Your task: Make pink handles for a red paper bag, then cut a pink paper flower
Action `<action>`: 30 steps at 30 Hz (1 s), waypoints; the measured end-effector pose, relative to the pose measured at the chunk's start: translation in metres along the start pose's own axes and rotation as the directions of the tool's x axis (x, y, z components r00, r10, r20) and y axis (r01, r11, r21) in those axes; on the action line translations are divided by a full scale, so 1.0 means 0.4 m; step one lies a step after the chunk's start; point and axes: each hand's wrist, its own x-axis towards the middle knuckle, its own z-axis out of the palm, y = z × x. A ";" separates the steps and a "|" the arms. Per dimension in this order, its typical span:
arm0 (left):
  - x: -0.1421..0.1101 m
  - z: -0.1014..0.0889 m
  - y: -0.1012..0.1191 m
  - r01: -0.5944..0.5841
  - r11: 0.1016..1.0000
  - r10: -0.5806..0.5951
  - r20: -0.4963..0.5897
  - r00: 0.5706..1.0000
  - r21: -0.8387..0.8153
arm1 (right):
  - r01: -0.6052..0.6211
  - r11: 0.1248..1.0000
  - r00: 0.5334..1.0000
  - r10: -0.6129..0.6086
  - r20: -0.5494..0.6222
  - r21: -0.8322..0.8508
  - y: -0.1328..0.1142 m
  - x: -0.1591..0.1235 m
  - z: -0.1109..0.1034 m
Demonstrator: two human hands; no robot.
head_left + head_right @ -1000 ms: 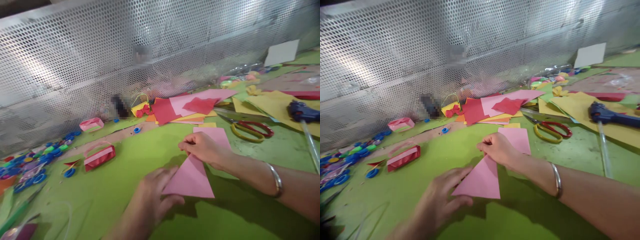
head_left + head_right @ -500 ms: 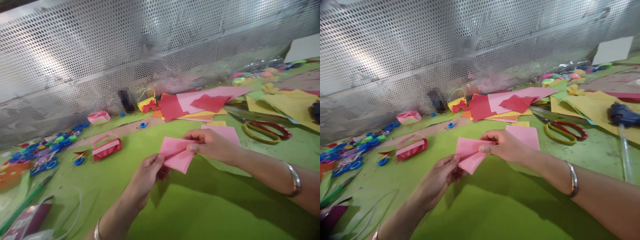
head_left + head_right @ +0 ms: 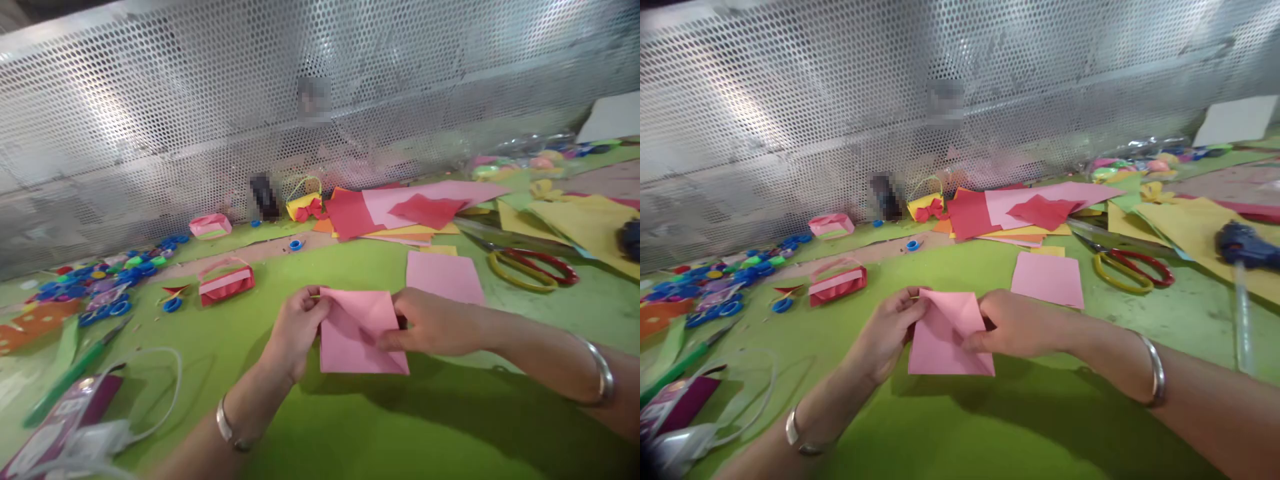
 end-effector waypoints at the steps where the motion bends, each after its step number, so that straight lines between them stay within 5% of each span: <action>1: 0.000 -0.001 0.002 0.004 1.000 -0.004 -0.001 1.000 0.018 | 0.026 0.999 1.000 -0.026 0.015 -0.035 -0.010 -0.010 -0.023; 4: 0.002 -0.012 0.017 0.002 0.994 -0.002 0.001 1.000 0.110 | 0.037 0.992 0.992 -0.051 -0.113 -0.121 -0.019 -0.063 -0.115; 8: 0.002 -0.036 0.054 0.024 0.973 -0.043 0.077 0.996 0.228 | -0.179 0.940 0.903 0.039 -0.428 -0.290 0.046 -0.191 -0.176; 11: -0.005 -0.046 0.075 -0.039 0.921 -0.022 0.153 0.988 0.387 | -0.281 0.841 0.860 0.006 -0.510 -0.463 0.131 -0.284 -0.116; 17: -0.024 -0.019 0.068 -0.064 0.813 -0.092 0.237 0.967 0.579 | -0.375 0.570 0.744 -0.285 -0.604 -0.731 0.264 -0.381 0.053; 21: -0.030 0.000 0.053 -0.030 0.800 -0.159 0.261 0.952 0.599 | -0.344 0.580 0.760 -0.290 -0.582 -0.738 0.292 -0.415 0.090; 26: -0.027 0.003 0.038 -0.058 0.800 -0.160 0.305 0.939 0.597 | -0.383 0.612 0.705 -0.291 -0.647 -0.692 0.285 -0.420 0.091; 30: -0.028 -0.001 0.035 -0.071 0.807 -0.142 0.310 0.940 0.586 | -0.357 0.566 0.757 -0.292 -0.585 -0.744 0.292 -0.417 0.077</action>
